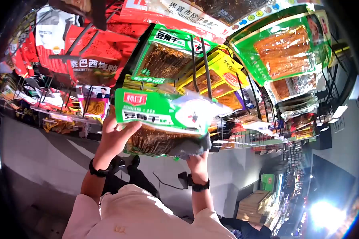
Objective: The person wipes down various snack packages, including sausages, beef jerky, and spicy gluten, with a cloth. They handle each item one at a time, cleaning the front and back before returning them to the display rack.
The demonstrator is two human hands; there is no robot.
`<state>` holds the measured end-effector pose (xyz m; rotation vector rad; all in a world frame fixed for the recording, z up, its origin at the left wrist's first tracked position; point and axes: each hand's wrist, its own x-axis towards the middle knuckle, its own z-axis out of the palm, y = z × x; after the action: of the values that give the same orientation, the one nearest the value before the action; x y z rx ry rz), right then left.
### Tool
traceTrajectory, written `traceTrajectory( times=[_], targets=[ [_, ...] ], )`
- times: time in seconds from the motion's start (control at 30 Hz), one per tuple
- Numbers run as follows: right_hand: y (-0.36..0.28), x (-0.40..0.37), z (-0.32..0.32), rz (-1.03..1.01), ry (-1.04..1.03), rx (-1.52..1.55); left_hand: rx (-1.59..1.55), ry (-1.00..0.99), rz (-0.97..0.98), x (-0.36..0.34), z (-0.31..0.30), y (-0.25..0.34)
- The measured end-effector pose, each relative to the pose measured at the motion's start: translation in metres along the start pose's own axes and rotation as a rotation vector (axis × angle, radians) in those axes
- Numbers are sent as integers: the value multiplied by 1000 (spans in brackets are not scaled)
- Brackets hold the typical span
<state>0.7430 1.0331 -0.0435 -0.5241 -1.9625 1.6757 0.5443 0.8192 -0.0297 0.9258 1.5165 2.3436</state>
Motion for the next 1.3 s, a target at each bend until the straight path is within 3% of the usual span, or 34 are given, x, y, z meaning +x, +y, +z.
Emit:
traceTrajectory(
  times=[0.03,0.17,0.27,0.33,0.4,0.43,0.47,0.53,0.57,0.6,0.7,0.77,0.8,0.87,0.93,1.0,1.03,1.07,1.13,1.17,1.2,1.27,1.3],
  targets=[
    [6,-1,-8,-106,22,-216,-31,21,15,5,3,-1],
    [-5,11,2,-156,203,-299,-37,15,33,23,10,-8],
    [-15,26,24,-115,389,-32,-56,-28,-18,31,13,-10],
    [-14,26,23,-135,364,-197,-66,-19,28,32,14,-16],
    [-21,23,30,-55,379,238,-14,-101,64,32,7,-19],
    [-16,17,22,-40,310,172,-16,-106,64,30,7,-19],
    [-22,10,16,15,196,-565,-31,-95,56,26,8,-19],
    [-19,0,16,-153,210,-631,-63,-76,42,23,9,-19],
    [-18,-3,28,-83,287,65,-20,-82,124,26,9,-12],
    [-8,-6,18,-143,255,-146,18,-106,180,28,10,-15],
    [-16,-5,18,32,362,-45,2,-126,177,35,20,-21],
    [-23,2,19,38,369,549,5,-109,169,40,26,-24],
    [-20,2,15,34,378,543,-5,-115,168,41,28,-27],
    [-6,0,4,-68,318,209,-17,-52,188,38,31,-34],
    [3,-1,-6,-54,257,251,-41,-36,109,33,31,-34],
    [-5,5,0,-91,198,504,86,23,101,26,30,-40],
    [-4,4,3,-156,252,306,136,10,83,22,29,-42],
    [-6,4,2,-159,256,310,139,5,86,25,29,-40],
    [-13,4,1,-66,278,244,-3,-55,54,30,25,-33],
    [-10,5,-1,-72,293,-181,23,-93,159,34,20,-31],
    [-17,6,-2,7,248,304,30,-95,160,40,14,-28],
    [-18,-1,-8,-74,171,-174,-340,-495,-9,54,7,-24],
    [-19,-2,-3,-29,208,12,-430,-318,-122,39,10,-27]
  ],
)
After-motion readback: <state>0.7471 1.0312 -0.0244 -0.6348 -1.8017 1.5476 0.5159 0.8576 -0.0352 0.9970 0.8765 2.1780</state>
